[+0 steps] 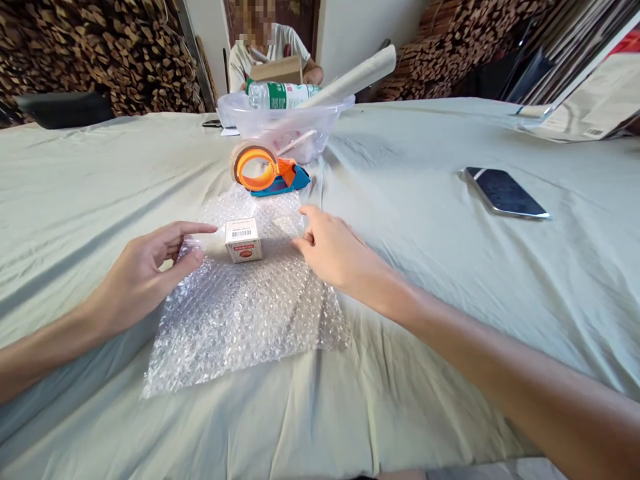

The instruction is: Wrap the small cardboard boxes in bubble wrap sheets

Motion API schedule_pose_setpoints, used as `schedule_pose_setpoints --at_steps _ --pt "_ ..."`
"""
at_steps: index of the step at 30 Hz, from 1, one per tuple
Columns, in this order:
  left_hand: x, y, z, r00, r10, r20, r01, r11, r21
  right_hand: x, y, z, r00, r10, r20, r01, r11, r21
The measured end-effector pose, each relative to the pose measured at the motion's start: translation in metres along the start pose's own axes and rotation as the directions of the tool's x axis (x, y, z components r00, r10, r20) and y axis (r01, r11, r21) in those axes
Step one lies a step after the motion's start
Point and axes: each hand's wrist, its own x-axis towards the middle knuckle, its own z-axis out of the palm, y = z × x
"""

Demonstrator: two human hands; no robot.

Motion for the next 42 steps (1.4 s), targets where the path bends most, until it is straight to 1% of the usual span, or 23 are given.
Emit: schedule_pose_setpoints --at_steps 1,3,5,6,8,10,11,12,13,14,15,16,18,20,21,24,29,31,34,35,38,40,42 --pt "0.0 0.001 0.0 1.0 -0.004 0.0 0.004 1.0 -0.029 0.0 -0.001 0.0 1.0 -0.009 -0.019 0.009 0.999 0.049" --pt "0.0 0.002 0.001 1.0 -0.012 -0.007 0.011 0.996 -0.091 0.0 -0.003 0.0 0.998 -0.006 -0.059 0.019 0.978 0.209" --pt "0.001 0.003 0.001 0.999 -0.025 -0.024 0.021 0.989 -0.144 -0.001 -0.006 0.0 0.995 0.035 -0.098 0.011 0.903 0.43" --pt "0.001 0.003 0.002 0.999 -0.032 -0.038 0.025 0.985 -0.168 -0.002 -0.007 0.0 0.993 0.063 -0.101 0.003 0.835 0.551" --pt "0.003 0.004 0.002 0.996 -0.046 -0.074 0.03 0.977 -0.209 -0.005 -0.009 0.002 0.993 0.108 -0.054 -0.03 0.649 0.76" --pt "0.004 0.004 0.002 0.993 -0.058 -0.105 0.032 0.97 -0.239 -0.008 -0.012 0.005 0.994 0.092 0.059 -0.095 0.453 0.887" --pt "0.004 0.004 0.003 0.992 -0.062 -0.113 0.032 0.967 -0.253 -0.009 -0.013 0.008 0.992 0.055 0.113 -0.126 0.388 0.913" --pt "0.004 0.004 0.003 0.991 -0.065 -0.119 0.031 0.963 -0.269 -0.011 -0.014 0.01 0.989 0.008 0.147 -0.141 0.352 0.926" --pt "0.004 0.005 0.003 0.99 -0.062 -0.125 0.024 0.958 -0.286 -0.011 -0.015 0.013 0.987 -0.042 0.156 -0.133 0.335 0.933" --pt "0.004 0.005 0.004 0.99 -0.054 -0.132 0.012 0.952 -0.305 -0.012 -0.016 0.015 0.986 -0.092 0.14 -0.102 0.336 0.936" --pt "0.003 0.006 0.005 0.989 -0.044 -0.138 -0.003 0.946 -0.324 -0.012 -0.016 0.017 0.986 -0.13 0.104 -0.051 0.36 0.932" --pt "0.002 0.007 0.006 0.989 -0.032 -0.142 -0.018 0.941 -0.339 -0.011 -0.015 0.019 0.986 -0.155 0.055 0.012 0.405 0.914" --pt "-0.001 0.01 0.008 0.99 -0.007 -0.142 -0.045 0.931 -0.363 -0.009 -0.012 0.022 0.98 -0.194 -0.037 0.138 0.536 0.833" --pt "-0.004 0.013 0.01 0.991 0.007 -0.136 -0.06 0.92 -0.388 -0.007 -0.007 0.023 0.957 -0.262 -0.121 0.269 0.653 0.708" --pt "-0.005 0.015 0.01 0.991 0.009 -0.136 -0.063 0.914 -0.401 -0.006 -0.005 0.023 0.939 -0.304 -0.159 0.331 0.68 0.654" --pt "-0.009 0.019 0.012 0.993 0.012 -0.12 -0.062 0.904 -0.424 -0.004 -0.001 0.024 0.879 -0.414 -0.236 0.472 0.688 0.551" --pt "-0.011 0.019 0.013 0.995 0.043 -0.085 -0.073 0.916 -0.394 -0.007 -0.003 0.025 0.794 -0.558 -0.24 0.605 0.689 0.399" --pt "-0.009 0.018 0.014 0.995 0.055 -0.079 -0.081 0.919 -0.385 -0.007 -0.004 0.025 0.778 -0.583 -0.234 0.625 0.678 0.386" --pt "-0.006 0.014 0.016 0.995 0.037 -0.09 -0.068 0.927 -0.37 -0.007 -0.004 0.024 0.774 -0.583 -0.247 0.631 0.685 0.364" --pt "-0.004 0.013 0.016 0.996 0.018 -0.092 -0.051 0.929 -0.366 -0.007 -0.004 0.024 0.763 -0.596 -0.249 0.645 0.684 0.34" --pt "-0.002 0.011 0.017 0.997 -0.015 -0.079 -0.014 0.936 -0.352 -0.006 -0.001 0.022 0.701 -0.681 -0.212 0.713 0.665 0.224" --pt "-0.002 0.012 0.017 0.996 0.039 -0.078 -0.061 0.95 -0.305 -0.006 0.001 0.021 0.677 -0.714 -0.178 0.736 0.66 0.154" --pt "-0.002 0.013 0.016 0.986 0.141 -0.085 -0.156 0.965 -0.212 -0.007 0.002 0.019 0.664 -0.73 -0.165 0.748 0.655 0.107"
